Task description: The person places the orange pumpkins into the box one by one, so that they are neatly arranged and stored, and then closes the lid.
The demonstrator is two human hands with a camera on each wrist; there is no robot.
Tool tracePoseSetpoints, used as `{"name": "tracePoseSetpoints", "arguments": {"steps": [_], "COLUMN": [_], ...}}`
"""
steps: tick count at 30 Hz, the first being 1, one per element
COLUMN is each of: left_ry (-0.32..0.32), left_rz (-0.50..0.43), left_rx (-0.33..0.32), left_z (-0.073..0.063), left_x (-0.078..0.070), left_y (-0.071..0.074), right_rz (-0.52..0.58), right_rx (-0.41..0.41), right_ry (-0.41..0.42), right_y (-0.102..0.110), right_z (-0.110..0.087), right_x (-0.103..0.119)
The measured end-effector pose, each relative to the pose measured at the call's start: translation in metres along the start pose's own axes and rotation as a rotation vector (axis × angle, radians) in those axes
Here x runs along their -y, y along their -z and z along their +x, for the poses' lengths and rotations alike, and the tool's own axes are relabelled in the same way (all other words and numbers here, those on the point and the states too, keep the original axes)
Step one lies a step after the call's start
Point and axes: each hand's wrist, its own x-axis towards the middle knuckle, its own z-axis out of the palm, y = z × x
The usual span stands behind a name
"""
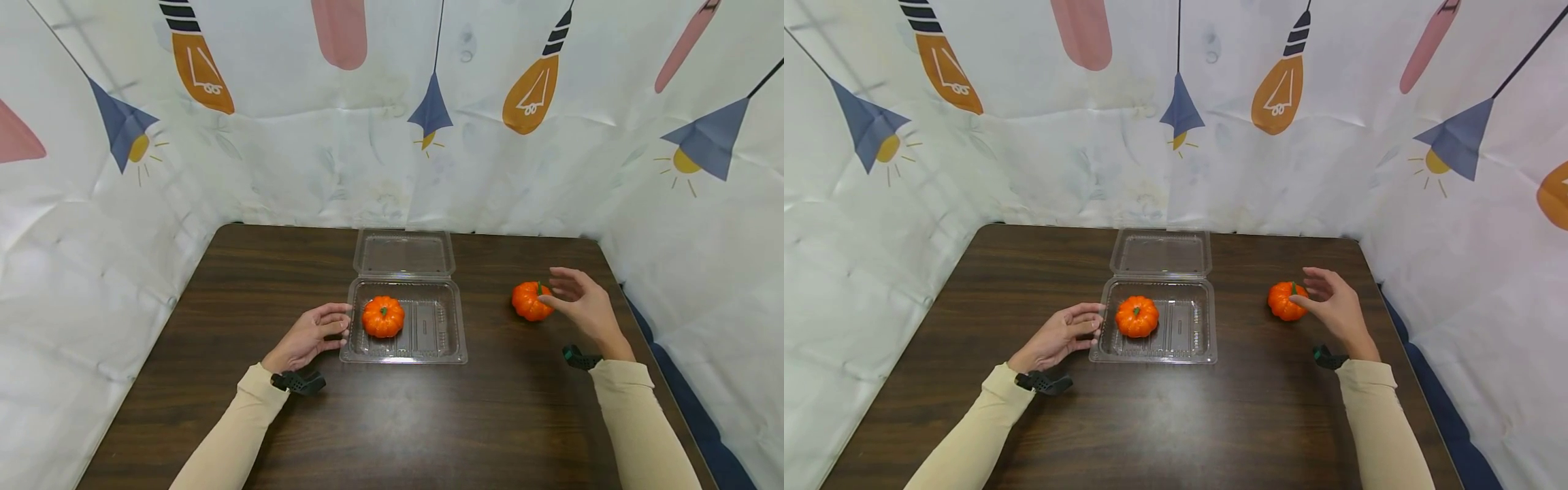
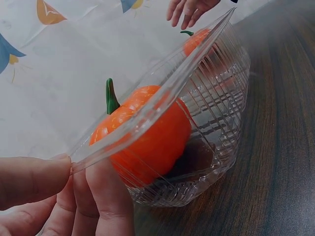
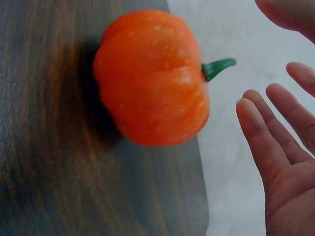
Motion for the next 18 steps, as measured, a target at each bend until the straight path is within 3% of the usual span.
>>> {"name": "tracePoseSetpoints", "arguments": {"steps": [18], "left_ry": [-0.009], "left_rz": [-0.012], "left_rx": [0.015], "left_z": [0.000], "left_x": [0.001], "left_y": [0.000], "right_rz": [-0.108], "right_rx": [0.002], "right_ry": [-0.054], "right_y": [-0.006], "right_z": [-0.004], "right_x": [-0.028]}}
